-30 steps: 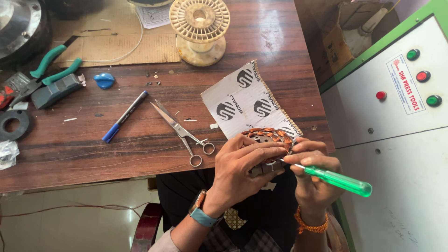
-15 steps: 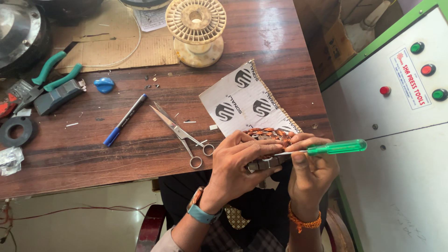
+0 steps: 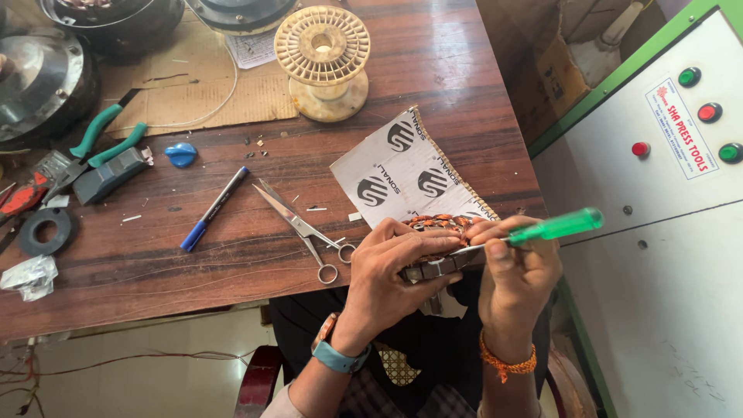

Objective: The person assembles a mixer grinder motor armature at a workbench, pressing the commutator assembly onto the shaft and fitting winding segments by hand. They use a green-handled screwdriver to tighten and adjust parts, cut a small piece of paper with scissors, and continue seating components on the armature.

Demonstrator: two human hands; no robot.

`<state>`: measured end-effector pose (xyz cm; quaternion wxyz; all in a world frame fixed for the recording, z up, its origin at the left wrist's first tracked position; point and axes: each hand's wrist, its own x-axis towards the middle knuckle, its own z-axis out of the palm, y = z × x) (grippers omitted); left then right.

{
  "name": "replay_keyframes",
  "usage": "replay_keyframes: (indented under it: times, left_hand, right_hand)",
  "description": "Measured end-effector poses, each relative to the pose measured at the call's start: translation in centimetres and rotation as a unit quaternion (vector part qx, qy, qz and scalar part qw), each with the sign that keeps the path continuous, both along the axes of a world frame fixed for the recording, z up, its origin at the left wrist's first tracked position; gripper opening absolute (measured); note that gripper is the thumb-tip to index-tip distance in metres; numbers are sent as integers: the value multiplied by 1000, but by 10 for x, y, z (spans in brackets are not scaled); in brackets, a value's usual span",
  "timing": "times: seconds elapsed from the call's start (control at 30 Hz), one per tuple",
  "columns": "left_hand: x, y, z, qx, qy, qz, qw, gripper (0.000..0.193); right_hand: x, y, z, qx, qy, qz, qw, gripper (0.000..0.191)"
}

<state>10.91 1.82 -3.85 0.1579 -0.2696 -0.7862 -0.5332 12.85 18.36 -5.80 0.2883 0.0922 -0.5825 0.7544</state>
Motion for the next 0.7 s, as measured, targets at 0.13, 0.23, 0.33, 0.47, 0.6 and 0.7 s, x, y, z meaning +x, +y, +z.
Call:
replay_keyframes:
  times: [0.13,0.23,0.33,0.47,0.6,0.7]
  left_hand:
    - [-1,3,-2,18,-8,16,1000,46]
    - [-2,4,-2,6,1,16,1000,45]
    - [-1,4,-2,-18,31,10,999,43]
    - [0,8,-1,-44,67,8,997,44]
    - [-1,9,0,-31,46,22,998,47]
    - [-5,5,2,7,22,44,999,52]
  right_hand:
    - [6,3,3,20,-4,-32,999,23]
    - [12,2,9,83,-1,-68,994,20]
    - [14,0,15,148,-21,-111,983,21]
    - [15,3,19,211,-71,-153,963,24]
    - [11,9,14,88,-39,-72,993,26]
    - [3,15,6,-45,3,-44,998,26]
